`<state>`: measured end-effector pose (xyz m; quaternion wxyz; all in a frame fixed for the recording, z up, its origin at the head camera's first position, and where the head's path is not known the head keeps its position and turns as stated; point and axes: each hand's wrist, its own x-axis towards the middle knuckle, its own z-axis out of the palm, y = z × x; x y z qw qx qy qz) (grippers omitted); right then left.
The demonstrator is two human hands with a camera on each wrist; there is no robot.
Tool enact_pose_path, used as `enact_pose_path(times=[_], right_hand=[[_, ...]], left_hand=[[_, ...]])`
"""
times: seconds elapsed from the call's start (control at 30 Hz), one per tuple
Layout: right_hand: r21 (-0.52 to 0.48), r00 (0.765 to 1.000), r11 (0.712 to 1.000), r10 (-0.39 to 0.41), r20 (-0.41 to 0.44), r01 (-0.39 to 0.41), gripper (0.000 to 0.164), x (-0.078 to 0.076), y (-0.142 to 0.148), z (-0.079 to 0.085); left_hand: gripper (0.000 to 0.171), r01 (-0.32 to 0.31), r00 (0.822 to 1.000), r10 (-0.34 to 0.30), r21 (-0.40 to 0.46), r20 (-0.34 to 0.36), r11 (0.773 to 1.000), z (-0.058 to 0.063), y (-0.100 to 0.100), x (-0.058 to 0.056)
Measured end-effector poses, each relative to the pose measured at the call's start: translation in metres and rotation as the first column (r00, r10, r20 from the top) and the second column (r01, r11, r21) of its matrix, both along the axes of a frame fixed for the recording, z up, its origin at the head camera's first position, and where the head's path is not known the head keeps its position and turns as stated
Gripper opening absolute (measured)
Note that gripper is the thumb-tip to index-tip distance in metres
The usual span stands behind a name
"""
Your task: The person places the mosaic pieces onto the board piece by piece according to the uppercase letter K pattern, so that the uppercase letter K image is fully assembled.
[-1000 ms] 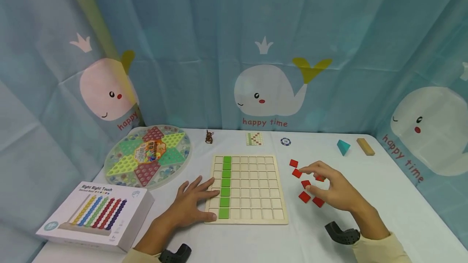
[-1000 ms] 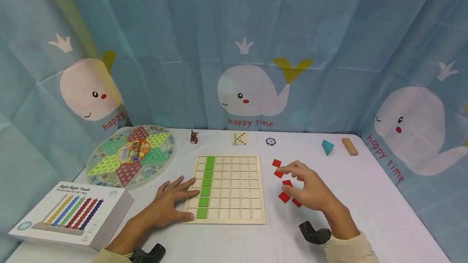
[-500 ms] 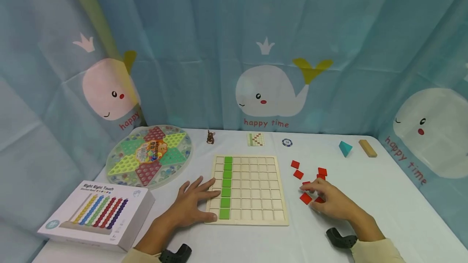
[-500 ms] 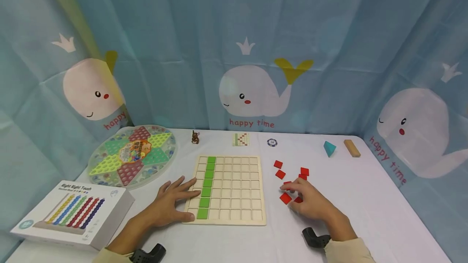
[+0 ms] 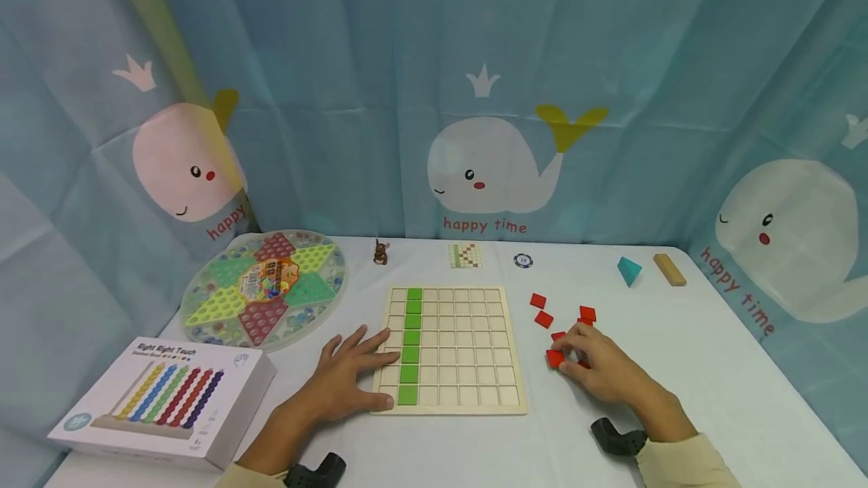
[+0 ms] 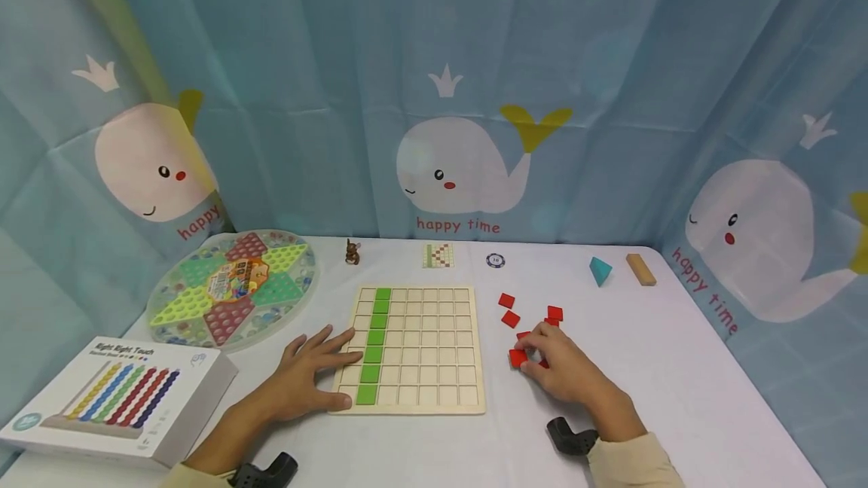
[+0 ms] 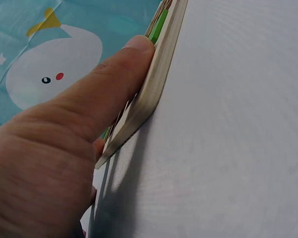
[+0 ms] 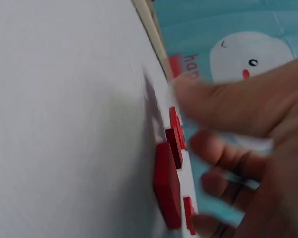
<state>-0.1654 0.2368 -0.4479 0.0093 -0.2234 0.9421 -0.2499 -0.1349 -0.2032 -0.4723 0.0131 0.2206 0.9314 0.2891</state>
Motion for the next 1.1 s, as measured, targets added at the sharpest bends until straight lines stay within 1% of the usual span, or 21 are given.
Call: enact_pose_path(times=[0.2,0.3,0.43,0.53,0.7,0.87,1.0,1.1], right_hand=[[-0.087,0.995,0.995,0.035,-0.097,-0.044,0.03,0.001,-0.004,0.011],[-0.125,0.989,0.991,0.038,-0.143,-0.056,0.033,-0.001,-0.009,0.014],[-0.171,0.976,0.983,0.032,-0.215,-0.07,0.034,-0.007,-0.017,0.019],[-0.193,0.967,0.978,0.023,-0.252,-0.074,0.034,-0.015,-0.027,0.025],[-0.225,0.975,0.973,0.004,-0.223,-0.055,0.033,-0.032,-0.044,0.034],[-0.245,0.981,0.968,0.003,-0.195,-0.052,0.032,-0.049,-0.062,0.04],[-0.254,0.983,0.966,0.011,-0.182,-0.057,0.03,-0.061,-0.076,0.041],[-0.258,0.987,0.965,0.002,-0.158,-0.044,0.029,-0.071,-0.084,0.038]], left_hand=[[0.073,0.003,1.0,-0.003,0.008,0.007,1.0,0.0,-0.001,0.0],[0.073,0.003,1.0,-0.003,0.01,0.006,1.0,0.001,-0.001,0.001],[0.072,0.006,1.0,-0.006,0.002,0.005,1.0,0.001,-0.001,0.001],[0.071,0.008,1.0,-0.008,0.001,0.006,1.0,0.002,0.0,0.001],[0.071,0.011,1.0,-0.011,0.006,0.003,1.0,0.004,0.001,0.001],[0.072,0.013,1.0,-0.013,0.003,0.005,1.0,0.002,0.002,0.0],[0.072,0.011,1.0,-0.011,0.0,0.002,1.0,0.001,0.001,0.0],[0.072,0.008,1.0,-0.008,0.0,0.0,1.0,0.0,0.001,0.0]])
